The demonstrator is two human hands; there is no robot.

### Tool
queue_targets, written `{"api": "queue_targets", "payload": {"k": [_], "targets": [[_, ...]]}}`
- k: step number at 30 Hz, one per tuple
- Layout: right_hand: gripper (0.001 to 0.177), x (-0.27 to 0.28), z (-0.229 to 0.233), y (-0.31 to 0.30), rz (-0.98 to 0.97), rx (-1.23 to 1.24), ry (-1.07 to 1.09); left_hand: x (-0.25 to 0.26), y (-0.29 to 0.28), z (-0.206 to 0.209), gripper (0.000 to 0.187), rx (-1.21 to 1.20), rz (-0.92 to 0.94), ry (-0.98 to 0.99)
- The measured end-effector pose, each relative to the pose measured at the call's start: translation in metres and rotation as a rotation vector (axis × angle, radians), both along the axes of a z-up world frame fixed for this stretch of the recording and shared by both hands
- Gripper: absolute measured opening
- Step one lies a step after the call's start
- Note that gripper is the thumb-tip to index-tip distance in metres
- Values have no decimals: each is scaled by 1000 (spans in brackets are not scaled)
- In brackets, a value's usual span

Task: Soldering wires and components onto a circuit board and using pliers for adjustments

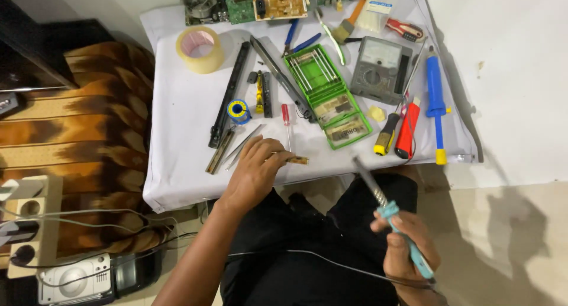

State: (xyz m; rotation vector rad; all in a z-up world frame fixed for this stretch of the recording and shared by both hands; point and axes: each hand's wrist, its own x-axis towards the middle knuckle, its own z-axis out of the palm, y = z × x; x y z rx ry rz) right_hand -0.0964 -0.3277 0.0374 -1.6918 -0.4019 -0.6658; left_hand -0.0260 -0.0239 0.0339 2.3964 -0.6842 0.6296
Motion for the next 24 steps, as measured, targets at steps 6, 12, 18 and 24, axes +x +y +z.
{"api": "queue_targets", "payload": {"k": [6, 12, 18, 24], "targets": [[38, 35, 40, 7, 118, -332, -191, -25, -22, 41, 29, -175, -81, 100], [29, 58, 60, 35, 277, -143, -303, -39, -45, 91, 20, -293, -151, -132], [47, 44, 65, 32, 199, -189, -199, -50, -36, 104, 26, -156, -285, 29], [44, 36, 62, 33, 262, -41, -132, -45, -45, 109, 21, -182, -286, -60]]}}
